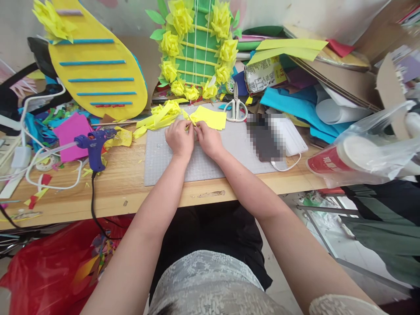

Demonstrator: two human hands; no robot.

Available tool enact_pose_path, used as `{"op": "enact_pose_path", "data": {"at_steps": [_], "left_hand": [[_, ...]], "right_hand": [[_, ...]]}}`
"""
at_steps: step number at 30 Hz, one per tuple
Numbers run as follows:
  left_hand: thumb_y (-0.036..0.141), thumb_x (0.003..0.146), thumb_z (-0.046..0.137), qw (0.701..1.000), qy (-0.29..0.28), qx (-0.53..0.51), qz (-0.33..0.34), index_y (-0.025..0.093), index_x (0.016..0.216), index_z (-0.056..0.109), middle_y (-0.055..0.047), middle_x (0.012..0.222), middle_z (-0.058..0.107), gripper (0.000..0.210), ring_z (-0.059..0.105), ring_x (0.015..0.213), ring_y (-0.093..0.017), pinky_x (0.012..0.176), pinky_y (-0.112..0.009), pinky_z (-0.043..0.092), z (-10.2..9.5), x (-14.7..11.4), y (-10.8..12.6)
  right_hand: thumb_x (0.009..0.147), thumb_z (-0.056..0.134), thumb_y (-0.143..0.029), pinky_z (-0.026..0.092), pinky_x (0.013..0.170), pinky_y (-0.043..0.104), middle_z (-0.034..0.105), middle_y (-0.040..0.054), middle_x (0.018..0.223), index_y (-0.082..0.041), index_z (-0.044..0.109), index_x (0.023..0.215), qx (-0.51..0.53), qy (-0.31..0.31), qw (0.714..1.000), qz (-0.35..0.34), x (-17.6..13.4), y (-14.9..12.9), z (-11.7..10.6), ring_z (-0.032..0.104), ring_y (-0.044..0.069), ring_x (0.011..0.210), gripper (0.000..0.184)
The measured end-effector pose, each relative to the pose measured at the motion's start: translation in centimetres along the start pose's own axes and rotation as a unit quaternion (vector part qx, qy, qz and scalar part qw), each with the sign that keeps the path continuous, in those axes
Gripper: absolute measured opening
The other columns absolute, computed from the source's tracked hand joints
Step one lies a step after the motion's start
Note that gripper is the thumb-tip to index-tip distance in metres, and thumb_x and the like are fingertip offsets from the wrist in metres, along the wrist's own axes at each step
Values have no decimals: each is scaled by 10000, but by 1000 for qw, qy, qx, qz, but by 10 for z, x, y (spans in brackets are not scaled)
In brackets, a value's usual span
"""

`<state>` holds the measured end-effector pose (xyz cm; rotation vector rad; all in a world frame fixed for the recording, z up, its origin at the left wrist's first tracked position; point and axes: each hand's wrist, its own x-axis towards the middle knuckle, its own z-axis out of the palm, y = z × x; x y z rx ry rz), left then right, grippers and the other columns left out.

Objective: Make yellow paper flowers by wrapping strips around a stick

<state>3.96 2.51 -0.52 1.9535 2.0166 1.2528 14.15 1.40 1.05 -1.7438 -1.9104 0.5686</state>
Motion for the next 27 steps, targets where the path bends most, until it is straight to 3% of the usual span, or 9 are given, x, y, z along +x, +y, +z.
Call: {"op": "enact_pose_path", "data": {"at_steps": [9,16,21,24,27], "left_hand": [[197,769,577,999,35,-21,-12,222,738,602,-33,810,662,47,597,841,-210,823,-364,409,-1,3,-3],[217,801,548,996,70,-33,-42,225,809,624,-55,897,664,78,575,907,-219,885,-384,396,-10,13,-17],[207,808,530,998,25,-60,-18,233,873,650,-51,934,679,140,572,928,-216,914,-386,394,-9,15,-17],[192,801,533,998,-18,-67,-9,224,868,657,-57,926,680,145,575,946,-221,907,-385,406,-7,13,-14],[164,795,528,996,-42,-79,16,223,869,667,-57,933,684,168,574,948,-216,891,-366,429,-5,12,-14]], "right_hand": [[890,441,-314,413,737,302,685,71,795,-183,537,984,43,3,999,-19,-1,3,1,615,204,778,188],[820,457,-238,334,624,265,601,18,703,-192,529,797,25,-38,997,-68,2,16,-18,501,145,635,89],[816,457,-262,294,582,238,400,-47,588,-200,505,827,152,58,986,-44,12,28,-25,380,100,563,79],[786,523,-313,273,570,231,306,-74,550,-199,515,869,181,55,981,-48,12,29,-24,332,84,529,141],[755,554,-325,254,565,228,303,-79,545,-201,536,862,157,46,986,-35,11,29,-20,315,77,527,165]]}}
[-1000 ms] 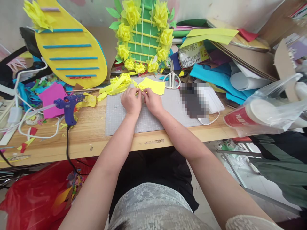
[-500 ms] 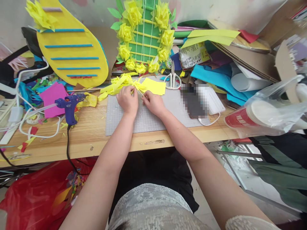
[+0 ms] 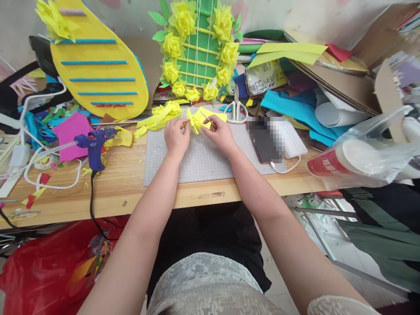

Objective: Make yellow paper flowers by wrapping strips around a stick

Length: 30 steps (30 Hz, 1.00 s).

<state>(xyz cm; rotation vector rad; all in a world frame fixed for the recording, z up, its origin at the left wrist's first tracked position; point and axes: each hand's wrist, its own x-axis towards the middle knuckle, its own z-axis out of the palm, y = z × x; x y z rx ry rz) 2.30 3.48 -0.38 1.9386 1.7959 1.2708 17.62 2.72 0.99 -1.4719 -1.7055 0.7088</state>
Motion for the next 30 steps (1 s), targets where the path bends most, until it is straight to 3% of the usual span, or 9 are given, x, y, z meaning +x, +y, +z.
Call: {"op": "enact_pose_path", "data": {"at_steps": [4,13,20,25,30], "left_hand": [[165,790,543,999,-22,-31,21,219,890,685,-57,927,689,181,579,918,-194,839,-317,464,4,0,-3],[169,787,532,991,-51,-113,-41,181,1022,634,-47,932,684,256,601,733,-120,663,-228,475,15,1,-6],[159,744,587,992,-27,-104,-71,219,1197,463,-43,981,635,474,595,730,-107,726,-251,484,14,-4,-4],[178,660,667,995,-72,-74,10,229,1161,451,-47,1017,602,548,573,818,-134,714,-255,479,7,-15,8],[146,693,632,994,-82,-49,51,223,1018,542,-55,1037,604,345,555,909,-162,759,-269,474,8,-16,12]], "right_hand": [[728,563,-341,243,557,231,382,-61,564,-188,566,783,-37,-3,999,19,0,3,5,336,80,543,162],[696,570,-382,261,579,238,509,-30,636,-186,575,765,-86,-8,995,49,0,2,11,412,100,589,208],[710,541,-337,272,570,244,494,-33,601,-191,545,733,-70,8,994,78,2,4,14,404,103,571,148],[728,545,-363,289,572,251,501,-32,614,-193,498,683,-55,50,994,84,4,6,14,421,104,573,181],[722,563,-335,294,568,251,493,-35,601,-198,464,648,-27,34,997,70,3,5,13,417,102,567,184]]}}
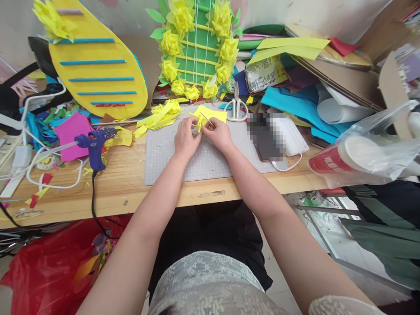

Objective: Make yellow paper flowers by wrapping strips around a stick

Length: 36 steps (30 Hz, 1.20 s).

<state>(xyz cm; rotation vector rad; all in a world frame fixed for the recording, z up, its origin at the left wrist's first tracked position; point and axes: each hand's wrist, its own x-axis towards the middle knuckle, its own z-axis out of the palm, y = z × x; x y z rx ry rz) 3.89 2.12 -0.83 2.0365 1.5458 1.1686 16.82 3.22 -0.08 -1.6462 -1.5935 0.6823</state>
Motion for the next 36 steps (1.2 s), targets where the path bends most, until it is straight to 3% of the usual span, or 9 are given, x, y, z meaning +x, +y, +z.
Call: {"op": "enact_pose_path", "data": {"at_steps": [4,11,18,26,31,36], "left_hand": [[126,762,542,1000,7,13,-12,215,900,600,-39,942,647,175,585,853,-159,718,-265,468,-2,3,0],[205,760,592,998,32,33,-43,223,901,628,-17,935,686,147,610,768,-146,681,-257,446,-3,4,1],[306,790,599,990,52,91,-93,218,774,675,-21,821,711,117,627,777,-178,677,-274,407,-4,5,1],[371,804,585,988,45,93,-117,227,787,706,-24,829,728,189,641,761,-174,655,-270,396,-5,8,5],[324,777,622,993,31,52,-102,242,929,709,-14,871,735,194,660,785,-162,698,-259,421,-4,6,5],[343,814,567,993,34,56,-100,217,833,733,-38,810,736,209,660,745,-174,660,-268,418,-7,5,4]], "right_hand": [[723,539,-290,296,562,246,480,-39,590,-201,439,641,16,-15,1000,-17,0,0,0,407,99,562,157],[723,531,-301,288,563,243,446,-46,572,-201,402,628,-4,-37,998,-50,-1,2,0,387,94,558,189],[725,523,-327,266,555,230,434,-48,574,-190,433,642,-10,-51,996,-68,-4,-2,1,366,83,554,184],[723,538,-306,261,548,239,418,-51,557,-194,426,626,3,-21,998,-55,-4,-2,0,351,83,536,186],[707,547,-249,263,544,244,429,-52,567,-196,416,616,8,10,999,-32,-1,-1,-3,341,81,529,169],[711,556,-249,263,541,249,426,-54,559,-198,414,611,12,18,999,-35,0,0,-4,344,81,527,181]]}}
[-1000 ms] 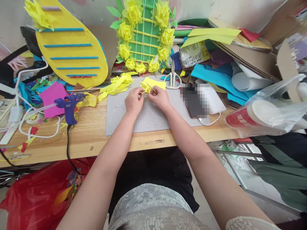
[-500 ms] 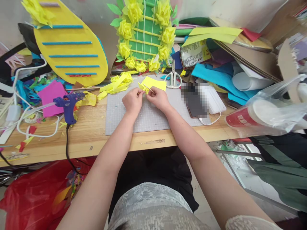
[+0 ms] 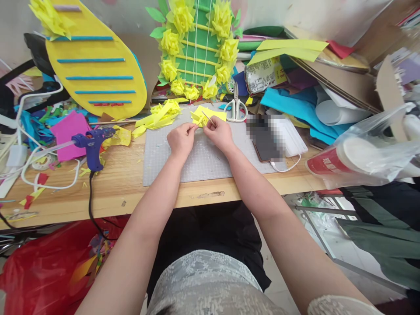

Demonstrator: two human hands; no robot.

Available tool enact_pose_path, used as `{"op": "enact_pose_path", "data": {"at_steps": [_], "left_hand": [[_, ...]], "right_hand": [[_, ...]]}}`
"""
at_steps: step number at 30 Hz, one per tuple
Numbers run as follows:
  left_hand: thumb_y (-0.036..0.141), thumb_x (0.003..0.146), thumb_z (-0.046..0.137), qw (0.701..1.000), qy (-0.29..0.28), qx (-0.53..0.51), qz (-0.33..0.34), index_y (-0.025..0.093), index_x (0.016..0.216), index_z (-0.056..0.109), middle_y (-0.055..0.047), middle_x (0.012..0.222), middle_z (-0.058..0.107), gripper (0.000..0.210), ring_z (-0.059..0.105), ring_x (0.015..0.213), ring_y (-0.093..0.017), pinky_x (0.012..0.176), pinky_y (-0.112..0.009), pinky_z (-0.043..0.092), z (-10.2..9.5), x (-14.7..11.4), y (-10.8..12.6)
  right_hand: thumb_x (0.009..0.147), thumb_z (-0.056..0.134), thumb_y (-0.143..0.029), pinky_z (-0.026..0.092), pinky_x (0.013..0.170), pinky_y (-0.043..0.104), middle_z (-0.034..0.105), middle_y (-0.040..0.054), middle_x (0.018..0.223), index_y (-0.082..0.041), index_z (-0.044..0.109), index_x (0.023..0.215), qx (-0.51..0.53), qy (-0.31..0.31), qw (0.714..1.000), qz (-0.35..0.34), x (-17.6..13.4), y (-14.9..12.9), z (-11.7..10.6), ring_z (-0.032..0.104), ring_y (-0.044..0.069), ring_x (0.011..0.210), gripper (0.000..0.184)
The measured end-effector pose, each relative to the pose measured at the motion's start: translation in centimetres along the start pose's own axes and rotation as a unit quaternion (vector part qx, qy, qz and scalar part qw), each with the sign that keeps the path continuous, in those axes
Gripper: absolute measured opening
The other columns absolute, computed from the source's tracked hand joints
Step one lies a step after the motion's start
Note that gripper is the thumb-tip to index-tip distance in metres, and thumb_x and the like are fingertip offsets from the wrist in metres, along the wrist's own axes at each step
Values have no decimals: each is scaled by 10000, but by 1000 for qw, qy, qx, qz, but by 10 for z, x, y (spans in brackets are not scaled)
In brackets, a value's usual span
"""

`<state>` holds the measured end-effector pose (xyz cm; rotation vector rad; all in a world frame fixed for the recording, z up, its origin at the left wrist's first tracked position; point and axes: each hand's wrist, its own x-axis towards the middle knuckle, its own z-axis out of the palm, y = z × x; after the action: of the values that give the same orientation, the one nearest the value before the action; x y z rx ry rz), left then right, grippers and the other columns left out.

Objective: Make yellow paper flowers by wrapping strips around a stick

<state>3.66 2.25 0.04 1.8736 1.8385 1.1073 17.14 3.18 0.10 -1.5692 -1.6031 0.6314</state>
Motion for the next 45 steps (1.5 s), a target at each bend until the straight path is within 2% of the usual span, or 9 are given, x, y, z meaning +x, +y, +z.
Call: {"op": "enact_pose_path", "data": {"at_steps": [3,8,12,18,21,26,32,37,45], "left_hand": [[335,810,571,1000,-5,-23,-19,217,833,731,-34,813,735,200,661,756,-169,668,-261,428,0,1,-1],[252,740,633,998,-26,-47,-26,237,987,694,-7,902,729,256,655,728,-142,700,-248,453,0,1,0],[212,765,554,999,-24,-39,-6,220,948,701,-15,881,727,235,651,719,-142,694,-251,459,0,-2,1],[245,778,526,998,-5,-55,0,195,910,710,-30,812,727,232,650,710,-148,662,-251,453,2,-2,-2],[253,774,534,998,8,-58,2,199,899,710,-24,801,723,223,642,689,-140,648,-244,446,3,-2,-3],[260,772,549,999,7,-51,12,207,866,704,-13,802,720,189,631,681,-130,645,-235,437,2,-3,1],[245,779,546,999,11,-32,29,209,844,700,-16,798,711,171,617,685,-131,645,-237,420,0,-4,2],[278,786,553,999,15,9,34,222,785,699,-16,716,679,156,578,662,-139,645,-251,400,-1,-5,4],[266,775,551,998,32,18,41,214,754,675,-14,690,652,136,557,665,-146,649,-265,386,0,-5,6]], "right_hand": [[712,559,-255,261,538,251,430,-54,561,-198,419,615,5,-5,1000,2,0,0,0,350,81,526,180],[714,554,-233,264,546,255,423,-55,562,-199,410,610,-2,-1,1000,6,-1,-2,0,351,84,530,180],[717,554,-225,265,552,254,437,-51,580,-200,412,622,-7,0,1000,12,-1,-4,-1,374,88,543,173],[729,559,-241,293,571,251,471,-45,625,-208,437,703,-9,-1,1000,9,-1,-3,0,426,99,575,130],[736,544,-210,315,582,249,472,-47,643,-213,471,784,-5,-4,1000,-4,0,0,1,443,102,582,87],[760,480,-145,322,597,247,446,-55,624,-228,534,984,-15,-18,998,-58,1,2,0,454,108,603,245],[762,533,-217,312,604,242,447,-47,628,-211,572,955,-28,-40,995,-86,-3,-5,-2,451,107,624,197],[769,543,-291,316,616,246,462,-47,634,-223,519,979,-49,-20,996,-77,-5,-9,-2,472,119,637,222],[782,483,-271,296,608,245,540,-19,691,-216,503,940,-83,12,990,-109,-7,-9,2,493,127,653,168]]}}
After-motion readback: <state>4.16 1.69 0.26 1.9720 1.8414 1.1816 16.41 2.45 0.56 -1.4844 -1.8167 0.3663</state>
